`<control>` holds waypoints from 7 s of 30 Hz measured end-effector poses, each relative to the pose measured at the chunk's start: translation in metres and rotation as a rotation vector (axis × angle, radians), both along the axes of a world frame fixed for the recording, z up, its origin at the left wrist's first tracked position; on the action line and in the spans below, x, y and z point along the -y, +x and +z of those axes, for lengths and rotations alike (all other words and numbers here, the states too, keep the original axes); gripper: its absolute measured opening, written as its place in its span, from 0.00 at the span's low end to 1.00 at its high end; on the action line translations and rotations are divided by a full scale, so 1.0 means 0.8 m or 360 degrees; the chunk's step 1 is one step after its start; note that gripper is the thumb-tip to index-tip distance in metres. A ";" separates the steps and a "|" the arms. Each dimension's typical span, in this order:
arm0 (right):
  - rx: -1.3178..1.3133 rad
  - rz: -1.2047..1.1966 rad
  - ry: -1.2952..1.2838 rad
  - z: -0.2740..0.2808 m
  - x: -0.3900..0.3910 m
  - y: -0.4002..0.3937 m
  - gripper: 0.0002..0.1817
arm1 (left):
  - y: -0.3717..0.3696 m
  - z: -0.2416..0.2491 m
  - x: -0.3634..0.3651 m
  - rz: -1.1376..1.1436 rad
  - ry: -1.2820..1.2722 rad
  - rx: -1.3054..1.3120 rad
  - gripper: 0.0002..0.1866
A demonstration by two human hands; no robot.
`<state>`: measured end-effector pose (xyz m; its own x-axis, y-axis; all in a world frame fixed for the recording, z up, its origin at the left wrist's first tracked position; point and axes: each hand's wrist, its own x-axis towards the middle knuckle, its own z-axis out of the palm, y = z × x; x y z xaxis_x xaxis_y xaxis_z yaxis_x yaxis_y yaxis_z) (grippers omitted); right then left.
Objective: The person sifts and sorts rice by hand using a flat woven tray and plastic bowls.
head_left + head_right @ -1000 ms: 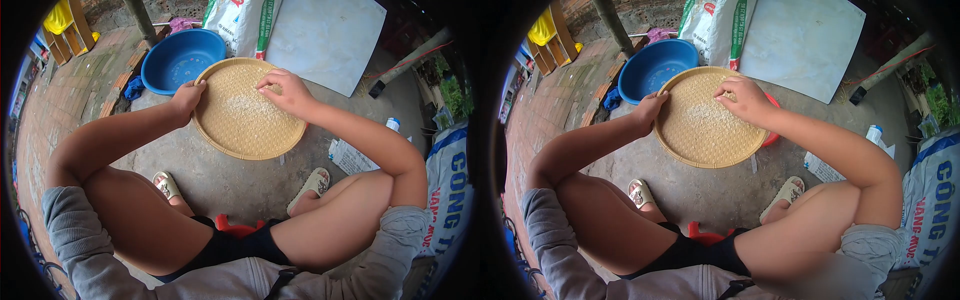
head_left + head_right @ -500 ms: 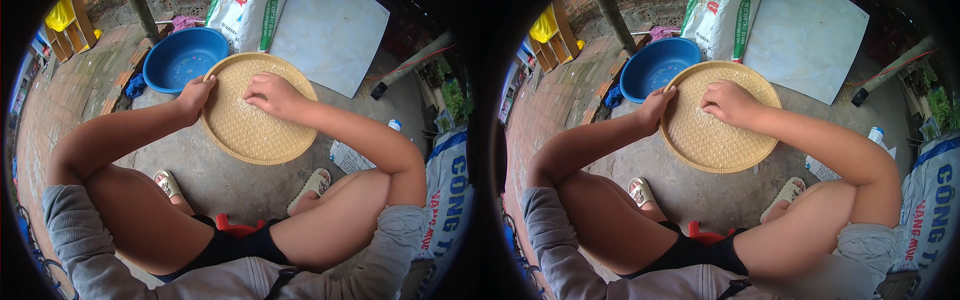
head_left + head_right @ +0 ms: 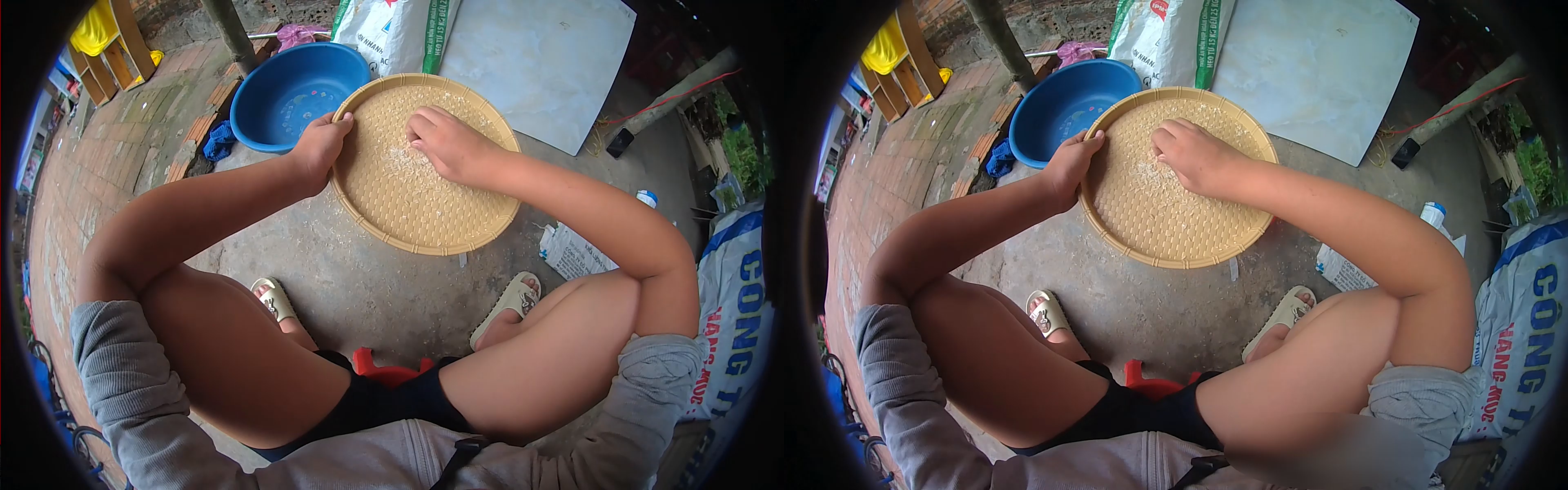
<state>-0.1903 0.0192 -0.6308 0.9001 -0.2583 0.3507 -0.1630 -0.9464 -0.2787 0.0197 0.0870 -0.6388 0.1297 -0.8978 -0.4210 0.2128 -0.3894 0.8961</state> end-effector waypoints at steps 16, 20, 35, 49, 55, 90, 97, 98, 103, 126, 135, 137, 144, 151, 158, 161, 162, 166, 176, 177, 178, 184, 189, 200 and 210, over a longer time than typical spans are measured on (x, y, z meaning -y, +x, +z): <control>0.0254 -0.0979 0.0298 -0.043 0.072 -0.124 0.04 | 0.053 -0.042 0.035 0.0356 0.0040 0.0220 0.16; 0.0050 -0.1089 0.0286 -0.068 0.099 -0.153 0.04 | 0.059 -0.051 0.039 0.0349 0.0019 0.0243 0.17; 0.0280 -0.1581 0.2474 -0.063 0.053 -0.107 0.36 | 0.046 -0.032 0.032 0.0267 0.0023 0.0214 0.16; 0.0833 -0.1554 0.2071 -0.076 0.037 -0.067 0.27 | 0.044 -0.029 0.029 0.0062 0.0101 0.0407 0.18; 0.0830 -0.1680 0.1780 -0.106 0.045 -0.072 0.27 | 0.048 -0.031 0.028 0.0125 -0.0693 0.1928 0.19; 0.0815 -0.1817 0.1893 -0.086 0.020 -0.041 0.28 | -0.021 0.013 -0.002 -0.1240 -0.1399 0.1756 0.07; 0.0983 -0.1760 0.1980 -0.061 0.009 -0.035 0.27 | 0.001 0.010 0.010 -0.1079 -0.1284 0.1934 0.09; 0.0959 -0.1784 0.1938 -0.060 0.010 -0.035 0.27 | 0.003 0.010 0.008 -0.1123 -0.1325 0.1954 0.10; 0.0910 -0.1855 0.1838 -0.065 0.015 -0.037 0.26 | -0.012 0.009 -0.002 -0.1270 -0.1513 0.1846 0.11; 0.0993 -0.1866 0.1875 -0.089 -0.004 -0.072 0.26 | -0.043 -0.006 0.041 -0.1649 -0.1516 0.1731 0.04; 0.0947 -0.2005 0.1890 -0.092 0.006 -0.128 0.27 | -0.066 -0.020 0.080 -0.1582 -0.1511 0.1983 0.05; 0.0949 -0.2039 0.1863 -0.094 0.009 -0.144 0.27 | -0.067 -0.025 0.087 -0.1606 -0.1463 0.2019 0.05; 0.1074 -0.2247 0.1594 -0.111 0.037 -0.219 0.27 | -0.089 -0.035 0.104 -0.1600 -0.1545 0.1900 0.05; 0.1107 -0.2570 0.1279 -0.105 0.073 -0.284 0.28 | -0.120 -0.045 0.115 -0.1613 -0.1610 0.1849 0.06; 0.1372 -0.2637 0.1284 -0.111 0.095 -0.313 0.28 | -0.128 -0.052 0.124 -0.1624 -0.1636 0.1862 0.07; 0.1412 -0.2611 0.1325 -0.102 0.094 -0.310 0.28 | -0.127 -0.057 0.130 -0.1596 -0.1599 0.1901 0.10; 0.1408 -0.2589 0.1316 -0.101 0.094 -0.308 0.28 | -0.125 -0.060 0.132 -0.1566 -0.1582 0.1922 0.12; 0.1435 -0.2522 0.1344 -0.094 0.088 -0.296 0.28 | -0.123 -0.073 0.131 -0.1264 -0.1917 0.1960 0.15; 0.1279 -0.2357 0.1601 -0.090 0.053 -0.235 0.27 | -0.079 -0.055 0.134 -0.0828 -0.0551 0.1504 0.23; 0.1224 -0.2248 0.1625 -0.087 0.046 -0.225 0.27 | -0.071 -0.058 0.135 -0.0823 -0.0550 0.1507 0.23; 0.1167 -0.2138 0.1647 -0.084 0.038 -0.214 0.27 | -0.063 -0.062 0.137 -0.0700 -0.0448 0.1167 0.22; 0.0960 -0.1891 0.1966 -0.071 0.008 -0.152 0.27 | -0.031 -0.036 0.108 -0.0344 -0.0140 0.0821 0.24; 0.0895 -0.1611 0.2142 -0.040 -0.017 -0.104 0.25 | 0.000 -0.012 0.086 -0.0283 0.0117 0.0560 0.20; 0.0556 -0.1139 0.1799 -0.055 0.018 -0.081 0.16 | 0.049 -0.026 0.053 -0.0168 0.0196 0.0700 0.20; 0.0047 -0.0584 0.1072 -0.034 0.028 -0.083 0.14 | 0.075 -0.036 0.034 0.0017 0.0188 0.0899 0.21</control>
<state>-0.2566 -0.0035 -0.6581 0.7082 -0.7052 0.0341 -0.4175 -0.4572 -0.7853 0.0799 0.0600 -0.6677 0.3724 -0.8464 -0.3808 -0.2818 -0.4940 0.8225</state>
